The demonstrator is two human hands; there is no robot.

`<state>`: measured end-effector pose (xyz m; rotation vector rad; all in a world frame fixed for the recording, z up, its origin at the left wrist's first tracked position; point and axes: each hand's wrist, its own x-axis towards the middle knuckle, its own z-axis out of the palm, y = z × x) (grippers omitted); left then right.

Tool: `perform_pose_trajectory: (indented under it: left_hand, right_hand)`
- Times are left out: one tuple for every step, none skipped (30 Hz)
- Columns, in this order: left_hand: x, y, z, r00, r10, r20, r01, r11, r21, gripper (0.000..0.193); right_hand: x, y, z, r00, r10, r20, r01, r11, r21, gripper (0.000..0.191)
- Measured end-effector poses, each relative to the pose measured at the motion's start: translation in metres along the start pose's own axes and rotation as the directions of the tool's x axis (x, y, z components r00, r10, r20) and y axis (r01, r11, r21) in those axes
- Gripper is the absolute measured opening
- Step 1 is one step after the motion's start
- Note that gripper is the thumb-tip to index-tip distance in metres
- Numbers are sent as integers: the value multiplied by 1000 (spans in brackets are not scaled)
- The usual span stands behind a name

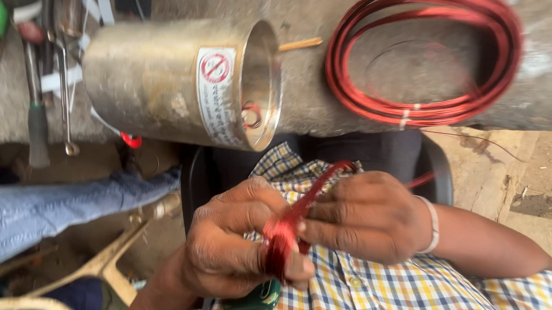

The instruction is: The person cuts strips from a white sheet with scissors, then inserts the paper strips into the slots of a motor stator held inside a metal cylinder, pressing each liner into place by hand. At the end the person handles a coil of red enameled copper wire, unwinding and arranging it.

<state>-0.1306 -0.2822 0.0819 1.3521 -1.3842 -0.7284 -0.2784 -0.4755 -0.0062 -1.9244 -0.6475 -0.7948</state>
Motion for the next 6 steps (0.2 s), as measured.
perform_pose_trajectory:
  left_hand:
    - [-2, 0, -2, 999, 10, 36, -10, 1000, 8, 23]
    - [-3, 0, -2, 999, -25, 42, 27, 999, -37, 22]
    - [-4, -1, -2, 997, -58, 49, 62, 995, -81, 22]
    - [-4, -1, -2, 994, -88, 58, 95, 988, -125, 21]
    - [-3, -2, -2, 993, -95, 73, 103, 986, -127, 21]
    - [-1, -4, -3, 991, -100, 88, 111, 985, -129, 21]
  right_hand:
    - [2, -1, -2, 1000, -10, 27, 11, 1000, -27, 29]
    - [3, -3, -4, 998, -21, 52, 24, 998, -56, 27]
    - [5, -5, -6, 996, -32, 79, 39, 996, -86, 25]
    - [7, -6, -8, 997, 6, 80, -2, 999, -51, 28]
    - [9, -8, -10, 996, 43, 82, -42, 999, -20, 31]
    - [12, -10, -11, 993, 80, 85, -81, 997, 10, 35]
